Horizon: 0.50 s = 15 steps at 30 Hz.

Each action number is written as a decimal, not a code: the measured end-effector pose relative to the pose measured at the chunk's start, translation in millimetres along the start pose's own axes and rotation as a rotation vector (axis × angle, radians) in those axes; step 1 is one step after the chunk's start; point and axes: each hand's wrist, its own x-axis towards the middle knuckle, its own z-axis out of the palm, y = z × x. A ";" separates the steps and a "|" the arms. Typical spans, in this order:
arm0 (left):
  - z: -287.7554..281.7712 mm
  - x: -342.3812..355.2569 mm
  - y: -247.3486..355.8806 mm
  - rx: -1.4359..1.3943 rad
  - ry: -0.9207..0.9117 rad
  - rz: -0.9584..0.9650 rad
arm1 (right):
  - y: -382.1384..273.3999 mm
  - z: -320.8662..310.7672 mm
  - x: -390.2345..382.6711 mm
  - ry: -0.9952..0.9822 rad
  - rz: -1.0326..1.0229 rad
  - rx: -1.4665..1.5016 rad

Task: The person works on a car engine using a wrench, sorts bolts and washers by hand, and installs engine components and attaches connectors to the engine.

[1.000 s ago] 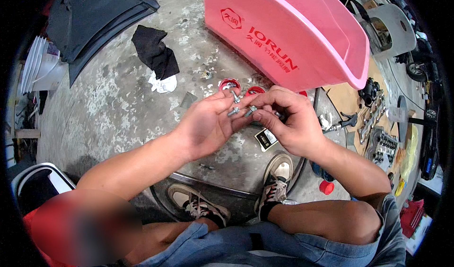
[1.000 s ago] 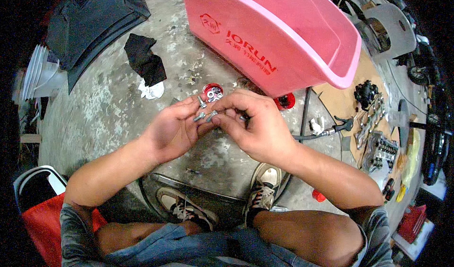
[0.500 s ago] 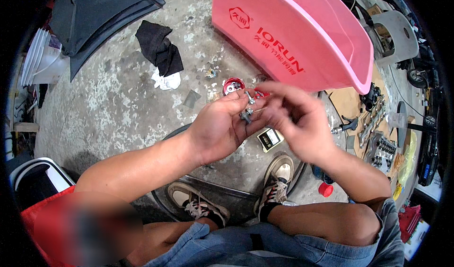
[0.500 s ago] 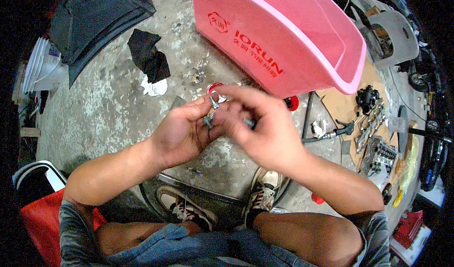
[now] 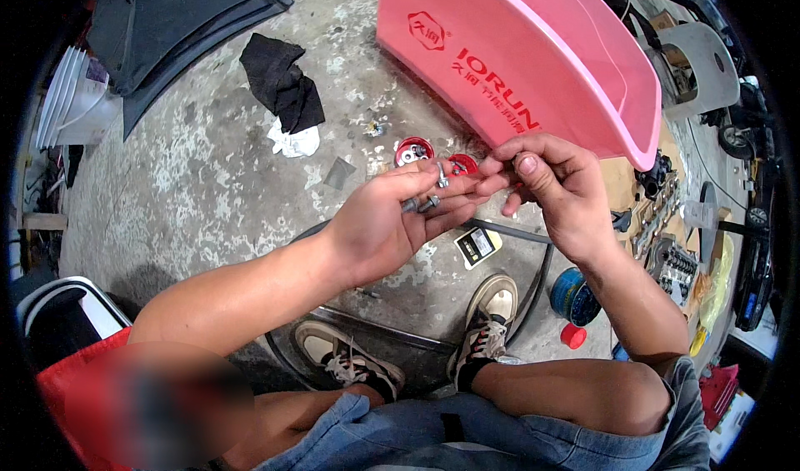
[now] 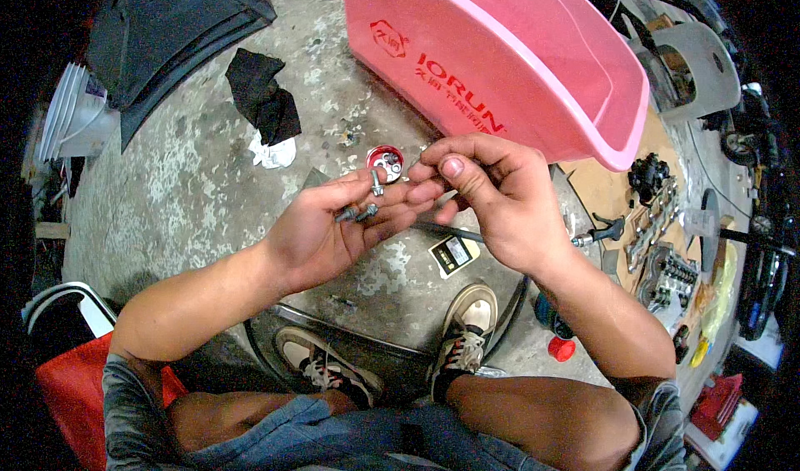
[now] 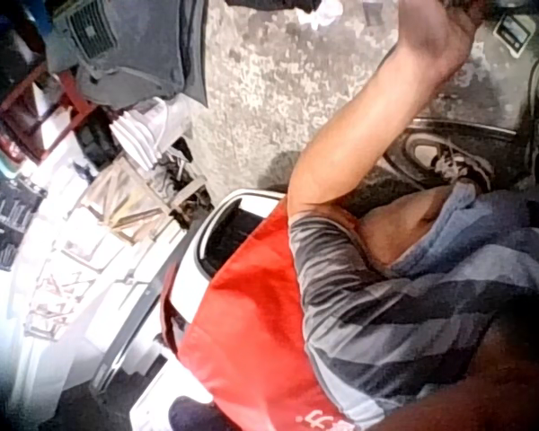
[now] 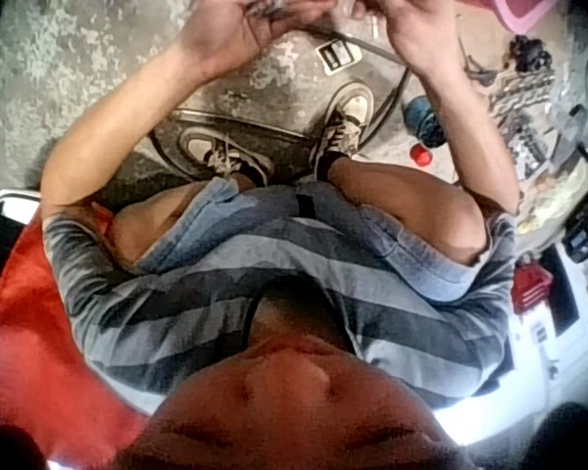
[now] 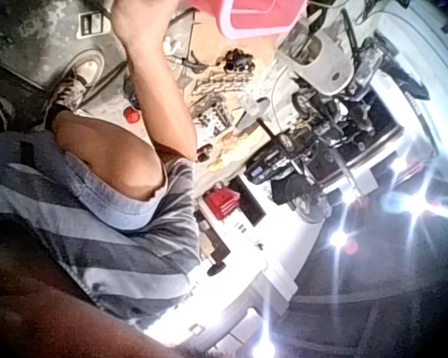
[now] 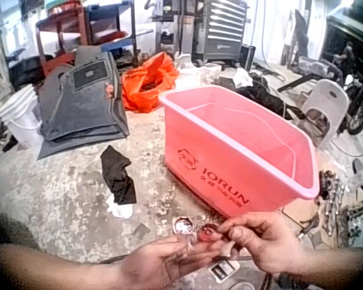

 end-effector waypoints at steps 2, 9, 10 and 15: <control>3.1 -0.9 0.5 -0.005 -0.015 -0.006 | -0.6 -2.1 -0.1 0.046 -0.154 -0.259; 1.7 -3.7 -1.1 -0.020 0.043 -0.032 | -0.6 5.7 -1.7 0.001 -0.145 -0.150; 2.8 -4.0 -1.3 -0.034 0.045 -0.048 | 0.8 6.9 -2.2 0.003 -0.137 -0.125; 6.9 -5.1 -1.0 0.014 0.017 -0.034 | 7.9 1.8 1.3 -0.014 -0.087 -0.006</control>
